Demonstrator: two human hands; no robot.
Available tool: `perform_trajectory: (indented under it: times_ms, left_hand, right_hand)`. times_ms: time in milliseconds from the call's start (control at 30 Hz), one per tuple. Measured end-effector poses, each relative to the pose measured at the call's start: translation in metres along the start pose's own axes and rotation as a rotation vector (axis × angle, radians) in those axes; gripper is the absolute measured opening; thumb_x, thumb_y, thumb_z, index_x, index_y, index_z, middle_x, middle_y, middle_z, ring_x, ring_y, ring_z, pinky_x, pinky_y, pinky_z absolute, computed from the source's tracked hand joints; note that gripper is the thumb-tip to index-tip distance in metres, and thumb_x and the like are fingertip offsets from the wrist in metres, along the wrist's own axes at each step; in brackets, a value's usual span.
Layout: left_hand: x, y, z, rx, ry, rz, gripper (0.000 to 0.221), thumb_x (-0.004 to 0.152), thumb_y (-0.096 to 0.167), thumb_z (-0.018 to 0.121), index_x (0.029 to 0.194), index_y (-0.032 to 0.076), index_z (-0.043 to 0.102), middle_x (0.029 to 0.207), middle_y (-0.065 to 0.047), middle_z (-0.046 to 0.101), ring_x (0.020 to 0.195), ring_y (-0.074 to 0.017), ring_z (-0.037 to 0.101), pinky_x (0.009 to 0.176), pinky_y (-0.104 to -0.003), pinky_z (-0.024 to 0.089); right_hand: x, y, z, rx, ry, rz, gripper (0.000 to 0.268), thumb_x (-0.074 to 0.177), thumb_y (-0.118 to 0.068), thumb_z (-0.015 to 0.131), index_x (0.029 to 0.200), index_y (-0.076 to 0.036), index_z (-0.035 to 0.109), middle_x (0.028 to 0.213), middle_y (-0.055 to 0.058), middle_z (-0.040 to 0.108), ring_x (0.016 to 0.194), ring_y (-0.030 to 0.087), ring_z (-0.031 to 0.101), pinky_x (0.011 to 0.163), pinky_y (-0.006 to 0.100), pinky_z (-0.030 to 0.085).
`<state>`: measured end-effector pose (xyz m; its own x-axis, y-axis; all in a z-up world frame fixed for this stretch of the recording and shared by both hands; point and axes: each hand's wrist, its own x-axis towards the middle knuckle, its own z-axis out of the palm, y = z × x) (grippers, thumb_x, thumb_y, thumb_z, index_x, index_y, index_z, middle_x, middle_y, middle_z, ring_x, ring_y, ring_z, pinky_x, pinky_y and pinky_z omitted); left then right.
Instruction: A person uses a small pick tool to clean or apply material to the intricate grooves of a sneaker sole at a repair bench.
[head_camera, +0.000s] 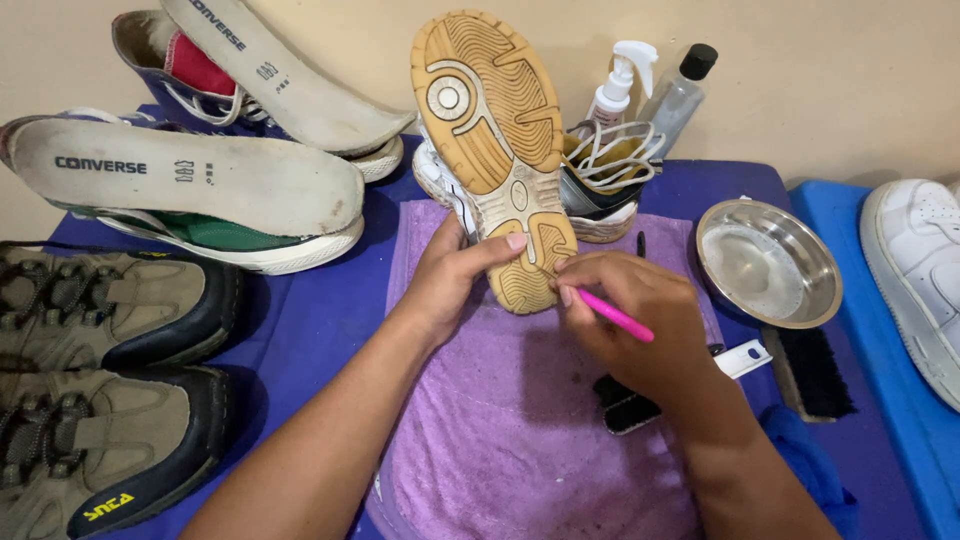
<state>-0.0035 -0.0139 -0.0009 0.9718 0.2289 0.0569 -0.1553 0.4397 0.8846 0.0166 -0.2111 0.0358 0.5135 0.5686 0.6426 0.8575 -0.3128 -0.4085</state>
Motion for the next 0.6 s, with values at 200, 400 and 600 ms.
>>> perform_trajectory:
  times_ms: [200,400,600]
  left_hand:
    - [0.0020,-0.0033,-0.0030,0.021,-0.034,0.026,0.052,0.075,0.018,0.084,0.119,0.001,0.062,0.102,-0.014,0.071,0.097,-0.0237,0.069,0.087,-0.041,0.059]
    - [0.0008,-0.0051,-0.0029,0.038,-0.037,0.037,0.052,0.075,0.017,0.084,0.119,0.001,0.063,0.103,-0.013,0.071,0.097,-0.0230,0.069,0.088,-0.040,0.058]
    - [-0.0016,0.0003,-0.0008,0.072,-0.032,0.052,0.055,0.073,0.020,0.085,0.120,0.001,0.063,0.105,-0.012,0.070,0.099,-0.0229,0.067,0.089,-0.041,0.057]
  right_hand:
    - [-0.0027,0.0008,0.0015,-0.043,0.001,-0.008,0.006,0.094,-0.011,0.065,0.090,-0.007,0.067,0.088,0.008,0.077,0.084,0.032,0.076,0.072,0.043,0.059]
    - [-0.0047,0.0031,0.0005,-0.043,-0.010,0.002,0.007,0.095,-0.013,0.065,0.091,-0.009,0.068,0.088,0.007,0.077,0.085,0.031,0.076,0.074,0.041,0.059]
    - [-0.0024,-0.0010,-0.0025,0.014,-0.016,0.061,0.008,0.095,-0.013,0.065,0.088,-0.010,0.069,0.087,0.007,0.078,0.084,0.031,0.077,0.073,0.040,0.059]
